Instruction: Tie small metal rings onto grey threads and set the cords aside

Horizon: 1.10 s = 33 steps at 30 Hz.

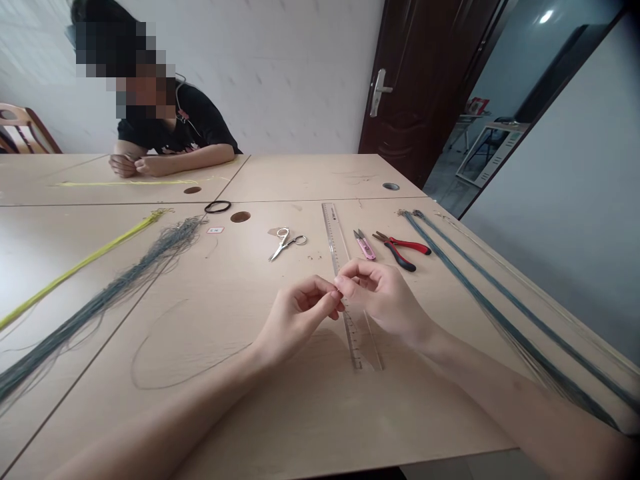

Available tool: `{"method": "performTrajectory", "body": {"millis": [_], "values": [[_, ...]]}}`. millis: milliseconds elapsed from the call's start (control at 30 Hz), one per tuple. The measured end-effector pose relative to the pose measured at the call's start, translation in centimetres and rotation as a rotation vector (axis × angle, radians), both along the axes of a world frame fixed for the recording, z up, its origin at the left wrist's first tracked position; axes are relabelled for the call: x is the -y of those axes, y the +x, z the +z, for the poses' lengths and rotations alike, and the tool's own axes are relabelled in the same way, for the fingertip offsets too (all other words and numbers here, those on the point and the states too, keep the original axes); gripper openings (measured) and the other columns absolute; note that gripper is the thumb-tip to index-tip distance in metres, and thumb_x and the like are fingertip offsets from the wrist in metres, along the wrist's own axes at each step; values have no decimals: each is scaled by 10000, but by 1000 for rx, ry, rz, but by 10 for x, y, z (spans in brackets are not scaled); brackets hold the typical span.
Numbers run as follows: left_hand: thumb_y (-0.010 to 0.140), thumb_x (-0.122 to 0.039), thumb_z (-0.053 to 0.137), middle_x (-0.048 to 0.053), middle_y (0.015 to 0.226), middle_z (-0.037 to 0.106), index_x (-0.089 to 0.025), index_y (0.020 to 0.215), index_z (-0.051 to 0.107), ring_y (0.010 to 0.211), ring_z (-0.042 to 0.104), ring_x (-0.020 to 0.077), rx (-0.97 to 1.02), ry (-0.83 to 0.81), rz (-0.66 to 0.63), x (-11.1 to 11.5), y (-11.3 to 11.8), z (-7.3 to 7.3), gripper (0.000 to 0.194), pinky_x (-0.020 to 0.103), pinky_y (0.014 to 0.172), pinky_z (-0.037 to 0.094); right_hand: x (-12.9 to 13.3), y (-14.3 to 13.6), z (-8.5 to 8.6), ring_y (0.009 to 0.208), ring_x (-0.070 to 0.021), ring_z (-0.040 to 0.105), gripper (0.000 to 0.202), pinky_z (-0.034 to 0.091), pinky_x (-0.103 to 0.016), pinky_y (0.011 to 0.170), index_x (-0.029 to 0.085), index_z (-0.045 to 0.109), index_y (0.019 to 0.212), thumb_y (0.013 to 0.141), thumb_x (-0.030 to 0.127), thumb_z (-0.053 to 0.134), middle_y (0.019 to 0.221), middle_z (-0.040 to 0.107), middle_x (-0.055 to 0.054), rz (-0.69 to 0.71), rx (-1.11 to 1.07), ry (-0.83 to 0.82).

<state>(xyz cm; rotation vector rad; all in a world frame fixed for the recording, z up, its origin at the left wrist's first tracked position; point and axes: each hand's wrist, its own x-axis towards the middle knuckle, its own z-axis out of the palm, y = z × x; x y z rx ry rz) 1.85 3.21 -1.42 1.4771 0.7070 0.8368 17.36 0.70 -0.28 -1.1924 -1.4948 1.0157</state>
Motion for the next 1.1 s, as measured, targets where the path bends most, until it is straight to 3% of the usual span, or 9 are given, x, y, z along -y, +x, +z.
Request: {"method": "performTrajectory", "body": {"millis": [200,500,800,1100], "values": [[850,-321,539,10,717,609,-132,777,606,663,557,99,-14,50,107,-1,0,0,214,211,666,456,0,1,0,811,-149,597,182,460,-295,755,178,643,812,864,290,509,814,637,-21,-19,80,105],[819,-303,576,2,646,620,-143,712,622,601,552,100,-146,138,204,-1,1,0,199,200,581,437,0,2,-1,821,-141,568,133,442,-302,774,188,633,802,857,255,533,801,610,-10,-7,198,180],[843,-305,531,15,745,663,-162,767,653,706,565,140,-272,260,192,-3,0,-9,202,240,638,412,-1,3,-4,742,-136,528,122,404,-306,735,172,512,754,868,155,471,767,557,-19,-63,629,567],[812,-259,546,18,680,664,-151,690,661,652,567,143,-304,289,228,0,0,-3,199,238,605,396,-1,1,-6,752,-139,549,157,397,-316,768,176,502,752,894,169,435,774,578,-21,-74,709,581]]}}
